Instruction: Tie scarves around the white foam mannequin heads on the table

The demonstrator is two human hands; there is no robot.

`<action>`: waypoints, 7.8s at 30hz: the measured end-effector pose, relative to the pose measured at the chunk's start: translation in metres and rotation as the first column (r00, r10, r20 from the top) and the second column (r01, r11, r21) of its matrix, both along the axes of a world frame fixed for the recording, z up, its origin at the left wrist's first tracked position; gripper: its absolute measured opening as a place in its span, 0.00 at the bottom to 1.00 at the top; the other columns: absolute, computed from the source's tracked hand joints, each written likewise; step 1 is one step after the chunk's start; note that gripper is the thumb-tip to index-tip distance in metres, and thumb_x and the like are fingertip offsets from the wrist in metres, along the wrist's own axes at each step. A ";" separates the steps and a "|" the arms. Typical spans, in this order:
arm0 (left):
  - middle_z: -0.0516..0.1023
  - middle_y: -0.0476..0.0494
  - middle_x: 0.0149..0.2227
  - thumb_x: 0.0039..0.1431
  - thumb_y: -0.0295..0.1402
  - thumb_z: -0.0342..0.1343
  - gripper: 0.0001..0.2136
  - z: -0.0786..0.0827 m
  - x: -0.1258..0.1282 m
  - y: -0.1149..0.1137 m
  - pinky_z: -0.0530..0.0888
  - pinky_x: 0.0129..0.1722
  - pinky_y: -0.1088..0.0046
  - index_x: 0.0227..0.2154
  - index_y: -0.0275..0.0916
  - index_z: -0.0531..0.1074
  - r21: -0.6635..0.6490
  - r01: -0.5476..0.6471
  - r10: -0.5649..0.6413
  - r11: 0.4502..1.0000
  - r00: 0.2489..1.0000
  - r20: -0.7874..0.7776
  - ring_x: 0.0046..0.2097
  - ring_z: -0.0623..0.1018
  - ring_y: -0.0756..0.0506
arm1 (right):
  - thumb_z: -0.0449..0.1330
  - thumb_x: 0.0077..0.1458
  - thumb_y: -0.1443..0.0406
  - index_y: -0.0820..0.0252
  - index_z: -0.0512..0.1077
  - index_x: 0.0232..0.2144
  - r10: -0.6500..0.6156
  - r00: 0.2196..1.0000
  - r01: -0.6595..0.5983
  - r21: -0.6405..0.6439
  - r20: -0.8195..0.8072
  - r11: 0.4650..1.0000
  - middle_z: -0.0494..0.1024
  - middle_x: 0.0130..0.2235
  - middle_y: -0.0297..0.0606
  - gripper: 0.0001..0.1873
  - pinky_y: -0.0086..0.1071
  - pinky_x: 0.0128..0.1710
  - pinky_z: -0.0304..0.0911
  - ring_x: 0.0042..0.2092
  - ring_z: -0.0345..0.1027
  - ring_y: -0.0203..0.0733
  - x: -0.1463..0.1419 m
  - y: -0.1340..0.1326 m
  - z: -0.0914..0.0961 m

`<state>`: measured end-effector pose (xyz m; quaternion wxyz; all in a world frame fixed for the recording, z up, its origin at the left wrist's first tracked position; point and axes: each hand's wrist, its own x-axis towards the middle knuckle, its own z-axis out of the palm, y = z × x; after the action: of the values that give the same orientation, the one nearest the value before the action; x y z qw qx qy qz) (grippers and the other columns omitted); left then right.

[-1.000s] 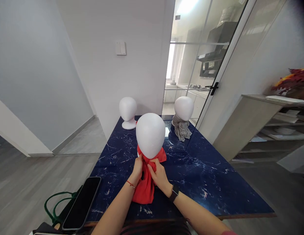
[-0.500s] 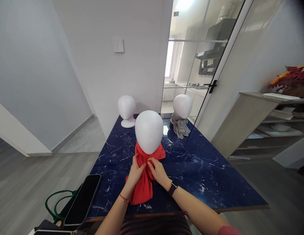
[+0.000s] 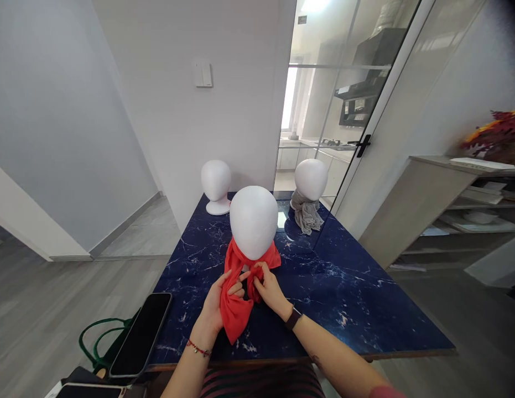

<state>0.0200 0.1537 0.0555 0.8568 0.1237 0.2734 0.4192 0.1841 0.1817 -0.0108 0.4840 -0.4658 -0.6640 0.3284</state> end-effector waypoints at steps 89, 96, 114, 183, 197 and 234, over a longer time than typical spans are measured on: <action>0.70 0.38 0.52 0.52 0.30 0.54 0.25 -0.026 0.041 0.012 0.68 0.49 0.61 0.54 0.42 0.60 0.632 0.564 0.643 0.532 0.217 -0.735 0.51 0.73 0.40 | 0.65 0.40 0.70 0.59 0.72 0.36 -0.060 0.569 -0.339 -0.301 -0.820 0.891 0.77 0.38 0.35 0.16 0.32 0.42 0.63 0.39 0.68 0.38 0.022 0.012 0.017; 0.74 0.39 0.49 0.56 0.40 0.52 0.22 -0.029 0.042 0.022 0.68 0.52 0.61 0.53 0.38 0.64 0.671 0.316 0.392 0.671 0.618 -0.682 0.50 0.74 0.42 | 0.58 0.37 0.72 0.60 0.72 0.27 -0.071 0.568 -0.415 -0.359 -0.820 0.836 0.77 0.31 0.33 0.09 0.32 0.38 0.62 0.33 0.67 0.37 0.028 0.014 0.017; 0.78 0.39 0.42 0.54 0.39 0.57 0.12 -0.034 0.059 0.000 0.68 0.51 0.65 0.35 0.36 0.75 0.639 -0.173 0.549 0.750 0.702 -0.454 0.47 0.75 0.43 | 0.60 0.36 0.71 0.59 0.68 0.22 -0.158 0.556 -0.396 -0.427 -0.816 0.813 0.74 0.25 0.29 0.06 0.30 0.31 0.61 0.28 0.64 0.34 0.030 0.016 0.017; 0.66 0.49 0.26 0.48 0.28 0.54 0.05 -0.066 0.038 0.019 0.65 0.27 0.74 0.20 0.38 0.67 0.741 0.297 0.754 0.602 0.092 -0.650 0.25 0.67 0.50 | 0.60 0.41 0.63 0.59 0.72 0.34 -0.309 0.701 0.364 -0.049 -0.643 0.930 0.74 0.35 0.35 0.14 0.31 0.38 0.60 0.34 0.65 0.37 0.055 0.065 0.035; 0.78 0.40 0.36 0.44 0.32 0.59 0.12 -0.049 0.050 0.015 0.70 0.35 0.72 0.34 0.34 0.75 0.611 -0.006 0.458 0.791 0.668 -0.586 0.34 0.75 0.46 | 0.56 0.52 0.70 0.50 0.76 0.36 -0.117 0.992 0.124 0.325 -0.040 0.938 0.71 0.39 0.38 0.12 0.36 0.42 0.63 0.42 0.66 0.42 0.036 -0.021 0.039; 0.73 0.49 0.25 0.48 0.42 0.59 0.14 -0.031 0.055 0.018 0.65 0.27 0.77 0.28 0.34 0.71 0.608 -0.173 0.516 0.774 0.729 -0.449 0.25 0.69 0.52 | 0.65 0.44 0.60 0.60 0.69 0.33 -0.223 0.634 -0.425 -0.574 -0.741 0.700 0.77 0.33 0.38 0.15 0.28 0.31 0.67 0.31 0.72 0.36 0.014 -0.048 0.036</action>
<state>0.0749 0.1712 0.0250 0.5606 0.4228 0.4199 0.5750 0.1986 0.1339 0.0248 0.4792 -0.3865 -0.2421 0.7499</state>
